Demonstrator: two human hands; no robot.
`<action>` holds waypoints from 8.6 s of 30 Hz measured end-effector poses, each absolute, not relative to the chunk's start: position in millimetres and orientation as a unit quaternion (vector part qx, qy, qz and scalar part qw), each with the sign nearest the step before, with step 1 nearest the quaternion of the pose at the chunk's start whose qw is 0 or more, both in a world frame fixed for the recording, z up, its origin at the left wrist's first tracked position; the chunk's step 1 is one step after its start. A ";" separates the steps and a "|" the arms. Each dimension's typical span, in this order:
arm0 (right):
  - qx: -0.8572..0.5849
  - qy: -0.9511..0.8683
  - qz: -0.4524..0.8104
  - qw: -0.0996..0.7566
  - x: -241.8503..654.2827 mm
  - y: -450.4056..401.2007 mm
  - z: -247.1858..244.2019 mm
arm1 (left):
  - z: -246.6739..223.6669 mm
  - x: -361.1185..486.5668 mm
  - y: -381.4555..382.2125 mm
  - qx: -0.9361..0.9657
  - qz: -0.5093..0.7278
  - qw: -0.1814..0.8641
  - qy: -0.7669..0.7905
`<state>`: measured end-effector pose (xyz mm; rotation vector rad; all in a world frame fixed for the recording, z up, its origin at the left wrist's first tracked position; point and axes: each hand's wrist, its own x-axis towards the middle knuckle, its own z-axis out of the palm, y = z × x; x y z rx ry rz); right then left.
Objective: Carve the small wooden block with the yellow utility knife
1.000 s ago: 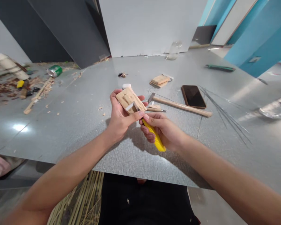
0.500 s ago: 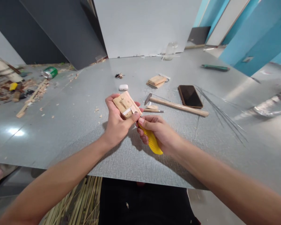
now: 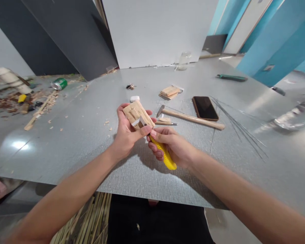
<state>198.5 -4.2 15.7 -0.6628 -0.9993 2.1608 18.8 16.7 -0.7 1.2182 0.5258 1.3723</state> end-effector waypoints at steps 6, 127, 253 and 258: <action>-0.285 -0.356 0.815 0.357 194.1 -7.5 15.4 | -6.0 21.4 17.5 0.543 0.587 0.559 0.220; -0.338 -0.315 0.828 0.316 193.6 -16.7 23.7 | -1.1 21.0 13.7 0.547 0.604 0.540 0.212; -0.471 -0.610 0.575 0.276 223.4 18.1 23.3 | -18.4 19.1 24.0 0.637 0.539 0.415 0.362; -0.485 -0.612 0.528 0.334 212.1 9.6 11.4 | -14.5 21.0 21.7 0.613 0.559 0.409 0.379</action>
